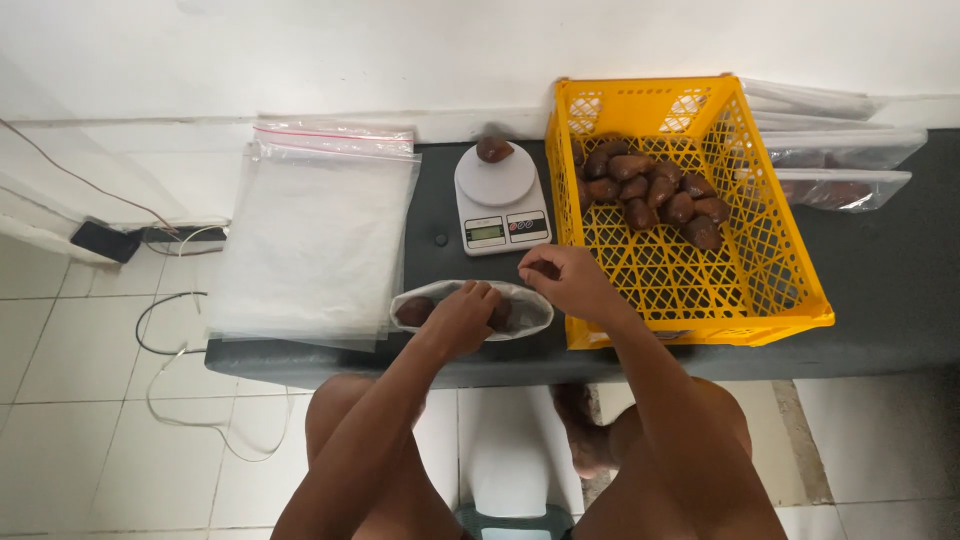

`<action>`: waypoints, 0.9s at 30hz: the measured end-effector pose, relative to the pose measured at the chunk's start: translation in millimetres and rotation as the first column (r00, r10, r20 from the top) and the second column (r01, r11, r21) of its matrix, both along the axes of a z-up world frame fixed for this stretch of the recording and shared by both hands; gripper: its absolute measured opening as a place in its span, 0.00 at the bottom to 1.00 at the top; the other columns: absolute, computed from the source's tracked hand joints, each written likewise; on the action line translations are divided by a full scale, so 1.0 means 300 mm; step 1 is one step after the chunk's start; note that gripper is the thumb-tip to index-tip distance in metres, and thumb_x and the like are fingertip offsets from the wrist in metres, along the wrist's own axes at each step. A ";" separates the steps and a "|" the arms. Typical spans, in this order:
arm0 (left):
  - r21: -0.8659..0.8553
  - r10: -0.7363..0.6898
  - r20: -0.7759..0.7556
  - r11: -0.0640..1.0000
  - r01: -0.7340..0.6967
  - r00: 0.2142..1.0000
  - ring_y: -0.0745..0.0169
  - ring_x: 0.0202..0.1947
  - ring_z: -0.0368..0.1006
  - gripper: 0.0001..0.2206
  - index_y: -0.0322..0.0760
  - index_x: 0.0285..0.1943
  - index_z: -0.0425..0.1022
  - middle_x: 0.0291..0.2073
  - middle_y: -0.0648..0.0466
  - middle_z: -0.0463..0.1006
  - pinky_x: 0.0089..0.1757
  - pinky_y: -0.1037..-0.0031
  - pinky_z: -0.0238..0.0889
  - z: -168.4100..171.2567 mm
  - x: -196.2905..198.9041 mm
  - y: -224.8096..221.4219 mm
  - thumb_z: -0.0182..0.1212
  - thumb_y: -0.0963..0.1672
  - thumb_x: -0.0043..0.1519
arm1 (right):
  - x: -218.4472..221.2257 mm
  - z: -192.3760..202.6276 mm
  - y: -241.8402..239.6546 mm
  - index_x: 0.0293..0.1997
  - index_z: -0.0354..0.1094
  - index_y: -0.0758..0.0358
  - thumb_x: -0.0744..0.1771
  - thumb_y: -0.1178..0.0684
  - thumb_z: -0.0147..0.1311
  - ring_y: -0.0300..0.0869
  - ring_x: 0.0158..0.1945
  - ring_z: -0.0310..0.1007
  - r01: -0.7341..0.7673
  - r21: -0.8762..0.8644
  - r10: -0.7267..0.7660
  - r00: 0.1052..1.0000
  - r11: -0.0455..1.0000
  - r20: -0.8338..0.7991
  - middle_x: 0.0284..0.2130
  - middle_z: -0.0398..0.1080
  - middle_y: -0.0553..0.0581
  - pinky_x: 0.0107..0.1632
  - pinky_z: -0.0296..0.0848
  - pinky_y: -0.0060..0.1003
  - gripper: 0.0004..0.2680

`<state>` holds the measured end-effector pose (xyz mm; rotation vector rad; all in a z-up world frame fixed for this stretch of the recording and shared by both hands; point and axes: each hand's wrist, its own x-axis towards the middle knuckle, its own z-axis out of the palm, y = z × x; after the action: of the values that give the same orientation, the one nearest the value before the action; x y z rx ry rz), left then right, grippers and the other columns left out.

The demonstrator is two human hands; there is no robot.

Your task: Weighing individual fruits on a digital scale and placing them into plastic zip-lock bags.

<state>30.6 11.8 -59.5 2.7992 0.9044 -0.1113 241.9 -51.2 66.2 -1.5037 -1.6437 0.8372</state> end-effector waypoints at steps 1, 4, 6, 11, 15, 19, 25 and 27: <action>-0.002 0.003 0.001 1.000 -0.003 1.000 0.52 0.62 0.66 0.21 0.42 0.58 0.66 0.56 0.48 0.71 0.56 0.68 0.68 0.032 -0.005 -0.007 0.69 0.47 0.59 | 0.000 -0.007 0.001 0.41 0.78 0.61 0.66 0.57 0.61 0.44 0.28 0.75 -0.003 -0.002 0.003 1.000 1.000 0.001 0.26 0.76 0.59 0.35 0.74 0.37 0.03; -0.015 0.020 0.074 1.000 -0.019 0.997 0.52 0.59 0.66 0.19 0.40 0.55 0.69 0.50 0.50 0.71 0.54 0.67 0.67 0.108 -0.013 -0.013 0.67 0.50 0.60 | 0.005 -0.016 0.005 0.42 0.79 0.58 0.66 0.56 0.61 0.43 0.29 0.75 -0.012 -0.005 0.012 0.999 1.000 0.039 0.26 0.77 0.58 0.35 0.73 0.37 0.04; -0.006 0.047 0.139 0.999 -0.047 0.989 0.56 0.50 0.71 0.12 0.41 0.50 0.73 0.42 0.53 0.73 0.49 0.69 0.68 0.126 -0.025 -0.009 0.62 0.49 0.65 | 0.005 -0.012 0.003 0.42 0.79 0.58 0.67 0.56 0.60 0.44 0.30 0.75 -0.023 -0.036 0.025 0.999 0.999 0.037 0.27 0.77 0.58 0.35 0.74 0.37 0.04; 0.022 0.052 0.229 0.998 -0.058 0.972 0.54 0.41 0.76 0.09 0.42 0.47 0.77 0.34 0.52 0.77 0.43 0.67 0.70 0.143 -0.052 0.010 0.58 0.48 0.66 | -0.003 0.062 -0.007 0.45 0.78 0.61 0.67 0.54 0.59 0.50 0.34 0.76 -0.089 -0.110 0.097 0.993 0.990 0.071 0.31 0.78 0.64 0.39 0.75 0.43 0.06; 0.111 0.034 0.313 0.991 -0.072 0.949 0.58 0.37 0.79 0.07 0.45 0.47 0.78 0.28 0.55 0.80 0.40 0.69 0.70 0.137 -0.068 0.022 0.54 0.42 0.65 | 0.007 0.120 0.006 0.48 0.78 0.60 0.68 0.53 0.57 0.48 0.35 0.74 -0.110 -0.158 0.123 0.989 0.981 0.076 0.32 0.77 0.62 0.40 0.74 0.43 0.07; 0.065 0.057 0.373 0.994 -0.087 0.926 0.51 0.39 0.77 0.11 0.43 0.45 0.78 0.34 0.51 0.78 0.41 0.65 0.71 0.220 -0.095 0.018 0.57 0.36 0.58 | 0.029 0.145 0.154 0.54 0.75 0.60 0.68 0.51 0.56 0.53 0.48 0.78 -0.031 -0.219 0.068 0.985 0.975 0.160 0.46 0.77 0.65 0.49 0.77 0.47 0.10; 0.051 0.117 0.333 0.989 -0.142 0.936 0.57 0.44 0.75 0.15 0.44 0.50 0.78 0.41 0.54 0.77 0.43 0.69 0.68 0.149 -0.092 0.088 0.56 0.35 0.57 | 0.029 0.031 0.511 0.71 0.61 0.63 0.67 0.47 0.57 0.60 0.73 0.56 0.005 -0.261 0.123 0.874 0.965 0.471 0.69 0.59 0.69 0.70 0.60 0.52 0.23; 0.057 0.121 0.320 0.987 -0.147 0.940 0.57 0.44 0.75 0.17 0.45 0.51 0.76 0.40 0.55 0.77 0.43 0.69 0.68 0.123 -0.096 0.109 0.56 0.35 0.55 | 0.014 -0.059 0.625 0.77 0.51 0.59 0.67 0.46 0.58 0.58 0.78 0.42 0.122 -0.203 0.010 0.835 0.972 0.549 0.76 0.43 0.69 0.74 0.52 0.53 0.29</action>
<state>1.8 44.5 -22.6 2.7037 1.0317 0.3914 246.3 136.3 48.6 -2.0919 -1.9393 0.6054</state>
